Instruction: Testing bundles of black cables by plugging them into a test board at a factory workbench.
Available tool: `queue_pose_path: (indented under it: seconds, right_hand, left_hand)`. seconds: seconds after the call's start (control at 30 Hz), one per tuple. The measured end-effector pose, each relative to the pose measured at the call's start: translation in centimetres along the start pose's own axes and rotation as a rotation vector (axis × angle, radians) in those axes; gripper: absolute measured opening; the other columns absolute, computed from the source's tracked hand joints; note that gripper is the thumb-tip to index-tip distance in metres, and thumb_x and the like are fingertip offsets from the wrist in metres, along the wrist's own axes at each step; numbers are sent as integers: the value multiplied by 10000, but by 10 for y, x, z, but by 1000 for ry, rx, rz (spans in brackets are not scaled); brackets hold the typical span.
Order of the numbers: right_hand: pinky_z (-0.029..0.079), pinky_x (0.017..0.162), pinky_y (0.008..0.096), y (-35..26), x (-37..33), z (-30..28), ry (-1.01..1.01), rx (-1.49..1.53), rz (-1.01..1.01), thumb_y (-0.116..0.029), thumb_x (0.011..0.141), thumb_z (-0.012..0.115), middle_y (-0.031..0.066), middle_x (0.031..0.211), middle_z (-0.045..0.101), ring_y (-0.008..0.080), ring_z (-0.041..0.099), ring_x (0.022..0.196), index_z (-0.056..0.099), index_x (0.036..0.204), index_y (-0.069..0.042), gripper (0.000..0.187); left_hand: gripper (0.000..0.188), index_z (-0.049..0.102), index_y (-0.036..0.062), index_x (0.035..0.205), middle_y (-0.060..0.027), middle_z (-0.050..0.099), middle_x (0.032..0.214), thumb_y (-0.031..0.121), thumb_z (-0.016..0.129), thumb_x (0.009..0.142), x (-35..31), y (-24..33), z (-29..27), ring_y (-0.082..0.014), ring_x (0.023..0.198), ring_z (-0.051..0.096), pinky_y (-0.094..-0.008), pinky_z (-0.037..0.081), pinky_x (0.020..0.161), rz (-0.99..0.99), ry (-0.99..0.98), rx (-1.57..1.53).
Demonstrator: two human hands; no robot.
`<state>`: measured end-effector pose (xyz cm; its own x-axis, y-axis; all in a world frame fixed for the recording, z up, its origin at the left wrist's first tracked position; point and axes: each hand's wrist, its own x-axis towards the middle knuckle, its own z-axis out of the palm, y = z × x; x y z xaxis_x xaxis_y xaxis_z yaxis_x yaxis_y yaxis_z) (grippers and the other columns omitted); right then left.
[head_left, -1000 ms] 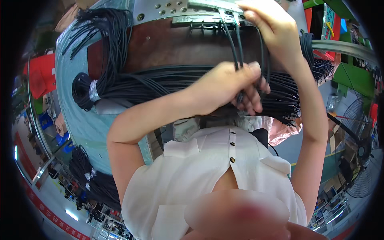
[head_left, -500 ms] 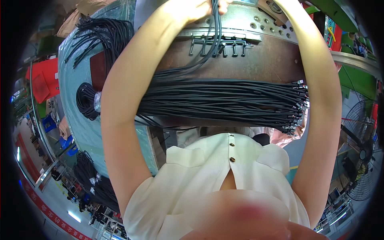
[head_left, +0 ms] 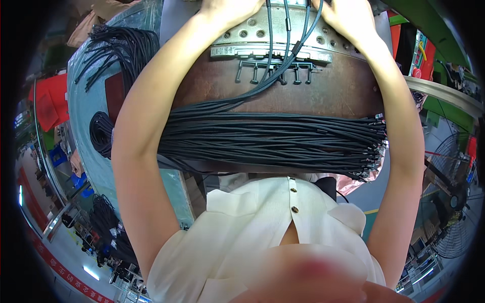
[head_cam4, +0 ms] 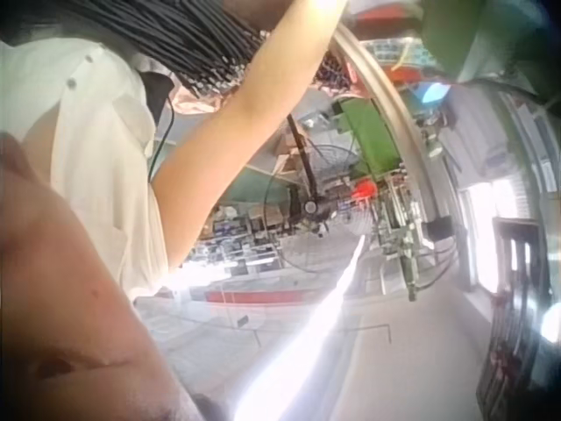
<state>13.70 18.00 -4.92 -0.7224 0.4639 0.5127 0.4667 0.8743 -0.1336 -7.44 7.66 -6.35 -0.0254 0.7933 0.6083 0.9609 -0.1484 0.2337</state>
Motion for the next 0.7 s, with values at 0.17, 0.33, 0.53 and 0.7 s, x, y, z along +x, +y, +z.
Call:
queue_pose_path:
  seconds: [0.17,0.33,0.53,0.7]
  right_hand:
    - [485,831,447,5,-3,-14,-119,317,355,-297,843,657,155,968,680,290,623,958,673,994,-15,320]
    - [476,868,345,-9,-25,-48,-143,235,115,-220,897,612,149,1126,621,221,609,1018,591,1164,-3,344]
    - [504,906,368,30,-276,-158,518,257,600,-85,1022,391,201,1225,582,269,607,1067,503,1238,61,283]
    - [334,1092,381,-20,-436,-99,-17,728,1195,-202,977,528,131,1396,454,257,442,1275,396,1410,-17,490]
  left_hand:
    - [238,667,23,1018,-200,668,961,144,525,871,8,15,-16,-348,853,644,-417,511,771,270,34,19]
    - [420,539,-69,1182,-109,669,969,289,555,963,-47,1,-55,-179,679,615,-306,482,601,157,-88,137]
    - [392,602,33,1225,-192,682,1047,296,558,938,-203,95,-215,-352,905,676,-389,536,808,-659,-1474,-871]
    - [384,574,21,1246,-218,572,1269,230,575,923,-383,127,-141,-376,1162,545,-421,415,1008,-953,-1192,-117]
